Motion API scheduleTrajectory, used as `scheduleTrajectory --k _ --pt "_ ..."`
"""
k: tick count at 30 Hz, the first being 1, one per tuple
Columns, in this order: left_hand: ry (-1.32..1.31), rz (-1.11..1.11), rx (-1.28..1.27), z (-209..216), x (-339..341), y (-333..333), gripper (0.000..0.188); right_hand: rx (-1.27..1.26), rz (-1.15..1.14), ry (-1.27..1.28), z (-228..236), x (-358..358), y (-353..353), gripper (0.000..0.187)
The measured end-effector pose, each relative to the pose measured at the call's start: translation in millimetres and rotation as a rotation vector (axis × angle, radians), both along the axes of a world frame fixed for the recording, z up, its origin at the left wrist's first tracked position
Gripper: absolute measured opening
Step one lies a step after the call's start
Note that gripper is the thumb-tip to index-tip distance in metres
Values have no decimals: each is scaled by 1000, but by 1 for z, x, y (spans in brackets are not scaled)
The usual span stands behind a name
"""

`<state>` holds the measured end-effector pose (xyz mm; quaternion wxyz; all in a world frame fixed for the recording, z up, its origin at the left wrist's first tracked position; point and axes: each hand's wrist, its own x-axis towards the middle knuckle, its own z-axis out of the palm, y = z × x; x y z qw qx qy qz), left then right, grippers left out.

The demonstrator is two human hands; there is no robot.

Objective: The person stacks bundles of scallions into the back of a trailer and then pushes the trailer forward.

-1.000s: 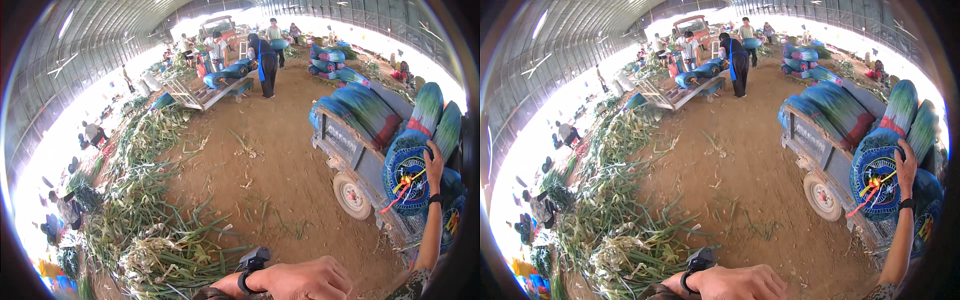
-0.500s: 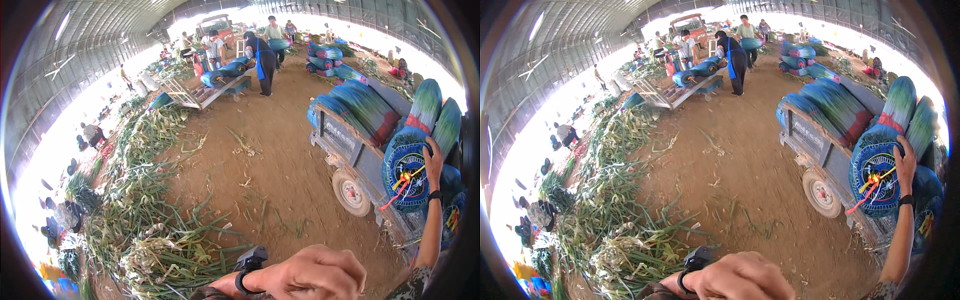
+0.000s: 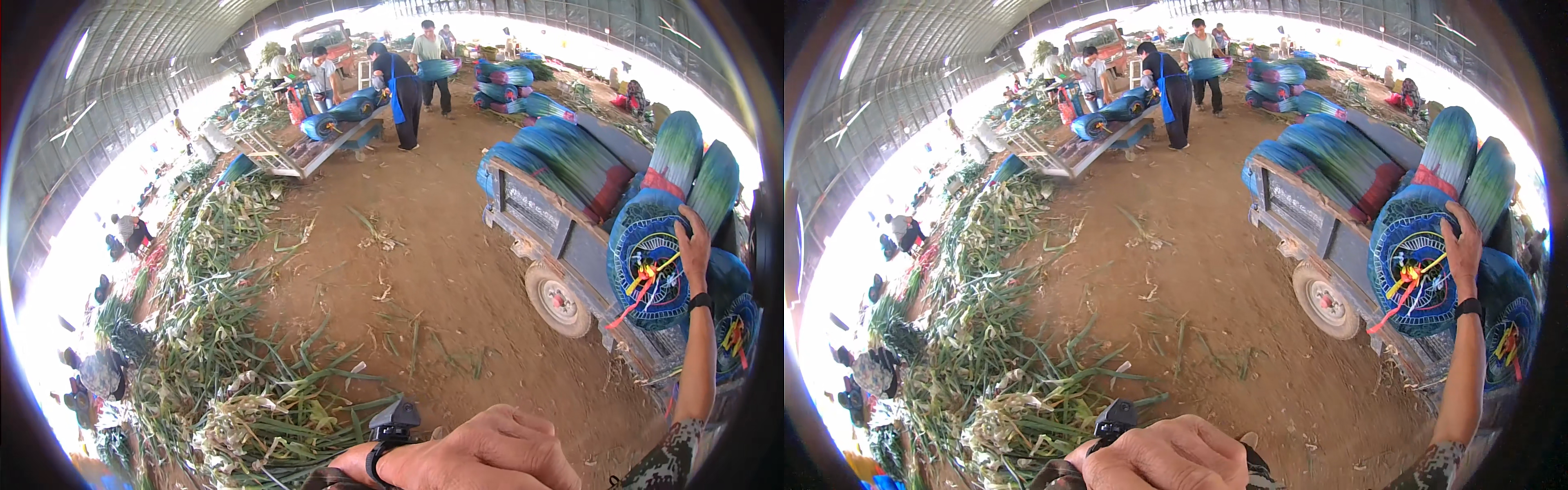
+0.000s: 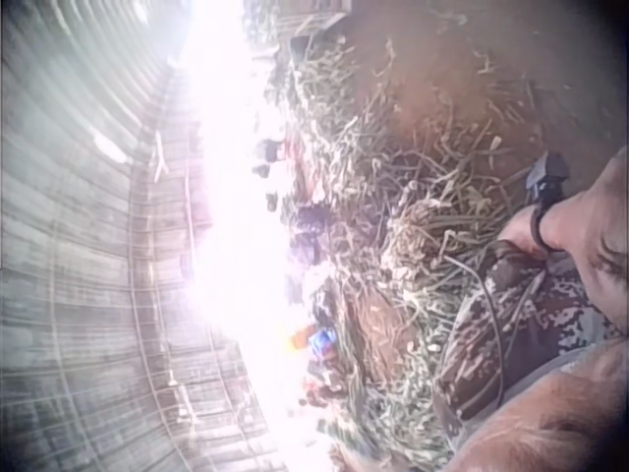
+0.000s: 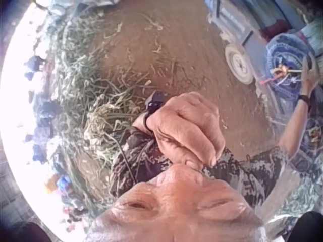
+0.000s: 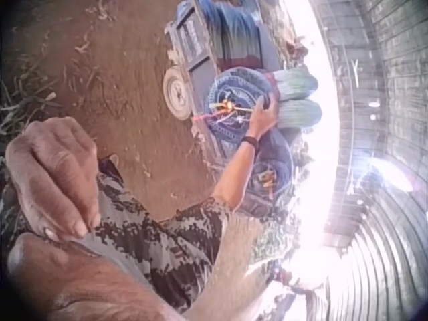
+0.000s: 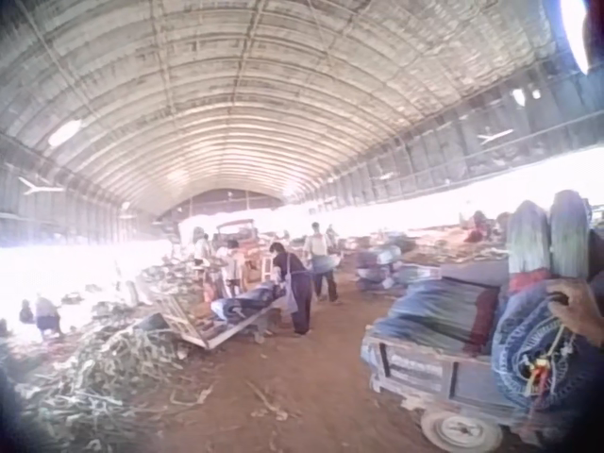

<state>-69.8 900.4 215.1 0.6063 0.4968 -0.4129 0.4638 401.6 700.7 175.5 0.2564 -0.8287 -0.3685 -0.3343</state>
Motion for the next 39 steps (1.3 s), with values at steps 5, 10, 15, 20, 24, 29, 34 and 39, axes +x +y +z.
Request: scheduleTrajectory --k 5,10,15,20,24,29,34,39 --pt "21 -76 -170 3 0 -9 16 -19 -64 -8 3 16 -24 33" --pt "22 -100 -264 8 6 -23 17 -20 -55 -17 -3 20 -28 34" --pt "-79 -183 -395 11 11 -28 15 -21 -52 11 -5 28 -18 34" --pt "-72 -209 -412 9 8 -31 14 -34 -59 0 -5 26 -20 34" --pt "-30 -223 -371 9 5 -28 15 -53 -56 -20 -5 27 -22 34" --pt "-15 -183 -289 4 5 -22 16 -32 -63 -10 -5 24 -22 34" --pt "-57 -161 -253 2 7 -19 16 -19 -51 -18 -5 27 -24 34" --pt "303 -257 -176 -5 -7 -5 17 -15 -50 3 0 12 -16 33"
